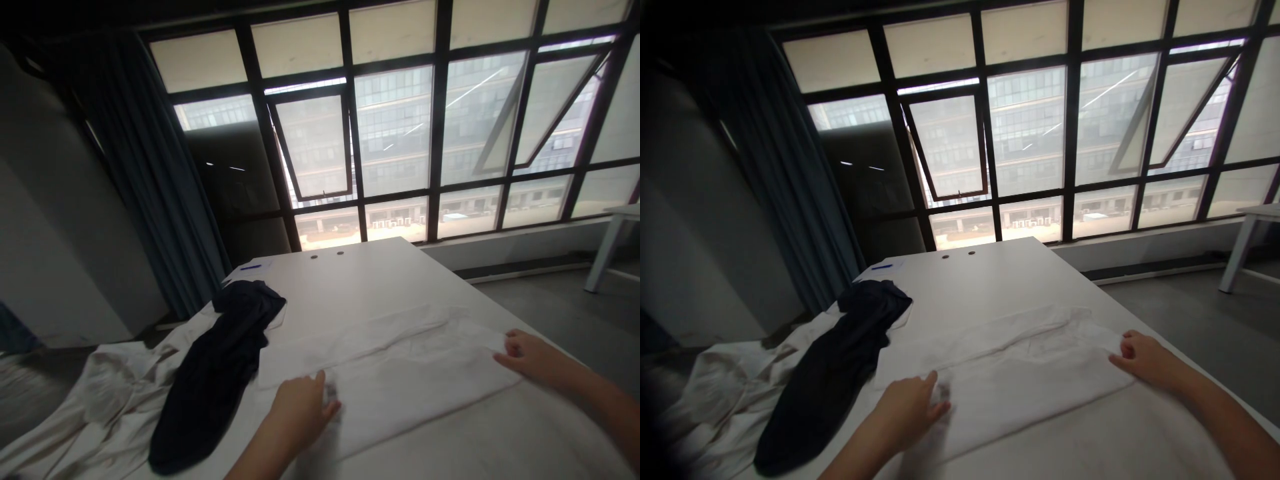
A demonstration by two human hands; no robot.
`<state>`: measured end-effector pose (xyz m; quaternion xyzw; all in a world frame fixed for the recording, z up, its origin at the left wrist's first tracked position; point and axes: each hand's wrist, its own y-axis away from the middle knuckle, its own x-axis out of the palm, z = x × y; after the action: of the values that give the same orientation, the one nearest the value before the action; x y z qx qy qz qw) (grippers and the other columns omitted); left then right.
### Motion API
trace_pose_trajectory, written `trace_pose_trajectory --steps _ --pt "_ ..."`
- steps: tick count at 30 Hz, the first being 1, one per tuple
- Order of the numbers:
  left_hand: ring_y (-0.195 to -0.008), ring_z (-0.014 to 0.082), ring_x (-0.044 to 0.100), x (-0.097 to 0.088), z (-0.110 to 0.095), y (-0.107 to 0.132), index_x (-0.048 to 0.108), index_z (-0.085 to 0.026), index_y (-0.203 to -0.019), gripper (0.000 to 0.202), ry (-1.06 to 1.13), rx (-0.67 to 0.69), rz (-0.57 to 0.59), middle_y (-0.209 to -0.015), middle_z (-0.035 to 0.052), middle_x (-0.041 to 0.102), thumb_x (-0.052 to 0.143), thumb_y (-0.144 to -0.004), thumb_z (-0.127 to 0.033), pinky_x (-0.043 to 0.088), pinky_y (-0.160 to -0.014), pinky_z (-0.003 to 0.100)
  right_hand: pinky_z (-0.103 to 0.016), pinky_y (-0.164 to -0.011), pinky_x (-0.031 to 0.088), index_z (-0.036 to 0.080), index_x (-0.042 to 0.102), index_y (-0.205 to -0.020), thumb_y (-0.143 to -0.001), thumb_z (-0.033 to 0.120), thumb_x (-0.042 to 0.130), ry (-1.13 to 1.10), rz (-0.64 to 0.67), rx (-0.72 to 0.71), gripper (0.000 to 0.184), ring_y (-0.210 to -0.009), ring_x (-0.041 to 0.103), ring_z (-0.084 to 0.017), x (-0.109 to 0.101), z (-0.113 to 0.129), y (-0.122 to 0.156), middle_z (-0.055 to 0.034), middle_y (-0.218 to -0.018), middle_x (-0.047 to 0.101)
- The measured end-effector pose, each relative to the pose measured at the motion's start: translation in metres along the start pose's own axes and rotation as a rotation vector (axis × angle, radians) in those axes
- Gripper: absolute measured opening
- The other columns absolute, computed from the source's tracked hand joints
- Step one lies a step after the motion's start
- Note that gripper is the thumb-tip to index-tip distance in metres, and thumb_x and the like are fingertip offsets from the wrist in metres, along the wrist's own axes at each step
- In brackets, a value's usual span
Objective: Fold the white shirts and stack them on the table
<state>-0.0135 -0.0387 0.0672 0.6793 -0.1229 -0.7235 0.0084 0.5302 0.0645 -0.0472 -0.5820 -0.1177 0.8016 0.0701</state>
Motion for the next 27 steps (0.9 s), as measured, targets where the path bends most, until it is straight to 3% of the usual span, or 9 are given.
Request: trace_pose_trajectory --steps 3,5,7,10,13,17,22,25,27 --pt "-0.117 0.0353 0.059 0.020 -0.015 -0.012 0.060 -0.020 -0.129 0.048 0.026 0.069 -0.121 -0.125 0.0160 0.066 0.044 -0.094 -0.050 0.042 -0.099 0.052 -0.040 -0.070 0.050 0.023 0.054 -0.058 -0.082 0.068 0.048 0.050 0.002 0.001 0.052 -0.072 0.064 -0.027 -0.002 0.011 -0.003 -0.0124 -0.084 0.068" --pt "-0.139 0.0331 0.040 0.036 -0.029 -0.018 0.047 -0.023 -0.145 0.058 0.108 0.223 -0.171 -0.151 0.0128 0.045 0.041 -0.096 -0.054 0.030 -0.114 0.051 -0.048 -0.086 0.049 0.022 0.059 -0.066 -0.085 0.065 0.045 0.114 -0.160 0.004 0.049 -0.094 0.065 -0.033 0.003 0.030 -0.004 -0.0163 -0.105 0.069" --pt "-0.150 0.0303 0.018 0.049 -0.042 -0.021 0.027 -0.025 -0.156 0.071 0.204 0.380 -0.143 -0.164 0.0066 0.021 0.036 -0.096 -0.062 0.016 -0.122 0.049 -0.052 -0.102 0.042 0.021 0.068 -0.085 -0.088 0.061 0.046 0.103 -0.212 -0.120 0.046 -0.120 0.056 -0.036 0.013 0.061 -0.002 -0.0170 -0.127 0.063" --pt "-0.152 0.0290 0.003 0.058 -0.053 -0.020 0.014 -0.028 -0.159 0.077 0.282 0.480 -0.075 -0.166 0.0020 0.007 0.030 -0.096 -0.068 0.004 -0.124 0.050 -0.051 -0.115 0.031 0.027 0.064 -0.125 -0.092 0.059 0.047 -0.016 -0.008 -0.393 0.049 -0.142 0.038 -0.032 0.033 0.110 0.008 -0.0088 -0.151 0.047" --pt "-0.152 0.0281 0.002 0.060 -0.056 -0.020 0.014 -0.030 -0.159 0.077 0.300 0.472 -0.060 -0.165 0.0002 0.006 0.030 -0.095 -0.070 0.001 -0.124 0.050 -0.057 -0.119 0.021 0.037 0.041 -0.149 -0.095 0.061 0.042 -0.075 0.205 -0.479 0.059 -0.147 0.028 -0.031 0.048 0.138 0.017 -0.0028 -0.160 0.032" --pt "-0.152 0.0303 -0.003 0.067 -0.047 -0.027 0.017 -0.031 -0.158 0.077 0.280 0.378 -0.129 -0.165 -0.0012 0.000 0.033 -0.093 -0.070 0.000 -0.123 0.053 -0.058 -0.120 0.017 0.042 0.029 -0.153 -0.096 0.063 0.040 -0.083 0.293 -0.459 0.062 -0.148 0.023 -0.031 0.048 0.136 0.020 0.0002 -0.161 0.026" --pt "-0.152 0.0314 0.000 0.076 -0.016 -0.046 0.011 -0.022 -0.159 0.083 0.216 0.112 -0.183 -0.165 0.0041 0.003 0.032 -0.093 -0.068 0.005 -0.122 0.054 -0.055 -0.120 0.021 0.040 0.033 -0.152 -0.095 0.065 0.040 -0.071 0.350 -0.432 0.063 -0.147 0.024 -0.031 0.032 0.127 0.018 0.0005 -0.160 0.027" --pt "-0.152 0.0307 0.006 0.076 -0.002 -0.050 0.020 -0.019 -0.158 0.078 0.174 0.089 -0.168 -0.164 0.0053 0.014 0.027 -0.096 -0.066 0.009 -0.122 0.053 -0.053 -0.117 0.030 0.037 0.042 -0.149 -0.092 0.066 0.044 -0.069 0.367 -0.422 0.064 -0.144 0.034 -0.032 0.024 0.128 0.020 -0.0021 -0.156 0.036" --pt "-0.152 0.0307 0.009 0.075 -0.001 -0.050 0.026 -0.020 -0.157 0.075 0.148 0.102 -0.165 -0.164 0.0057 0.017 0.025 -0.097 -0.064 0.010 -0.122 0.052 -0.052 -0.113 0.036 0.033 0.053 -0.143 -0.091 0.065 0.046 -0.061 0.299 -0.401 0.061 -0.137 0.045 -0.033 0.024 0.127 0.020 -0.0049 -0.150 0.048"
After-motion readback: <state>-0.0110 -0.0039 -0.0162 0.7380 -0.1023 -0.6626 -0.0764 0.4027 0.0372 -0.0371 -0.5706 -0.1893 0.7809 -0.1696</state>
